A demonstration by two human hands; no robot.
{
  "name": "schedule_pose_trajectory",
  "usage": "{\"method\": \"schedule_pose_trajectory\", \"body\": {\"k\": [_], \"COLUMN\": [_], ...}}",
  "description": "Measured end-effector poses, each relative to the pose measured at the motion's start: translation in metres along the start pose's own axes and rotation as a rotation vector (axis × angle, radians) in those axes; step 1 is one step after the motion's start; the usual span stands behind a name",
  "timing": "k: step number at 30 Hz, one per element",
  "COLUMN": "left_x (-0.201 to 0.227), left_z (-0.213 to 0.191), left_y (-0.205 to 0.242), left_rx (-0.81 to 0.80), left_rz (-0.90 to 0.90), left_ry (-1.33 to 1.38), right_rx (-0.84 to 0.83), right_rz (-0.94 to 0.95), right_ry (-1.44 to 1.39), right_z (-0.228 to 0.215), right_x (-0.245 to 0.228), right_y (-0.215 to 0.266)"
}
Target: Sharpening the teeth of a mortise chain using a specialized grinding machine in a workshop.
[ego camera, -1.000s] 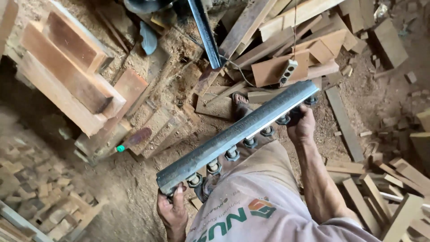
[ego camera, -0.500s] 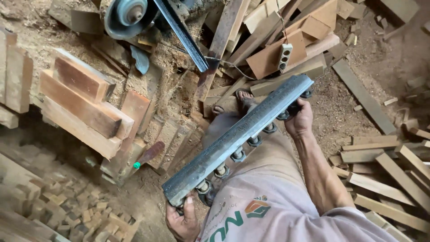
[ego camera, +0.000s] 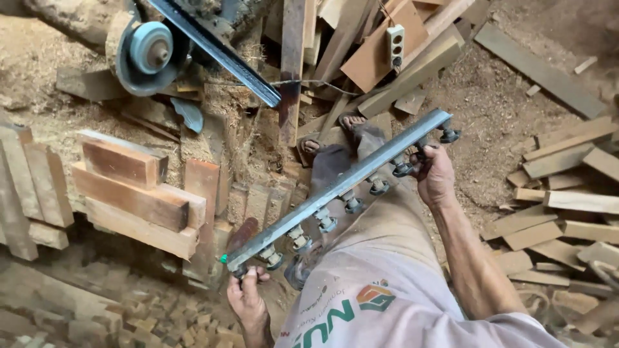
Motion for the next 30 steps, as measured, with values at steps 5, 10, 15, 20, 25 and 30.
{"method": "schedule_pose_trajectory", "body": {"k": [5, 10, 15, 20, 25, 30], "left_x": [0.005, 0.010, 0.027, 0.056, 0.062, 0.053], "left_z": [-0.008, 0.000, 0.017, 0.042, 0.054, 0.054], "left_y": [-0.033, -0.059, -0.082, -0.092, -0.090, -0.088], "left_rx": [-0.116, -0.168, -0.255, -0.338, -0.381, -0.423], "left_rz": [-0.049, -0.146, -0.159, -0.132, -0.117, 0.007], "left_ry": [-0.046, -0.070, -0.112, -0.162, -0.213, -0.138], "right_rx": [0.032, 0.096, 0.166, 0.226, 0.305, 0.314], "right_rz": [-0.067, -0.115, -0.158, -0.170, -0.212, -0.237], "right_ry": [0.025, -0.039, -0.102, -0.195, -0.304, -0.379], "right_z": [0.006, -0.014, -0.037, -0.057, -0.072, -0.081], "right_x": [-0.010, -0.003, 0.006, 0.010, 0.011, 0.010], "right_y": [0.038, 0.049, 0.057, 0.074, 0.076, 0.072]}}
Point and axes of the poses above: each hand's wrist, its own y-axis away from the middle knuckle, its own z-axis out of the palm, x = y × z, the point moved 3 cm from there along -y, towards the middle knuckle, and after that the axes turned 12 degrees about -x, right-handed, at the moved point
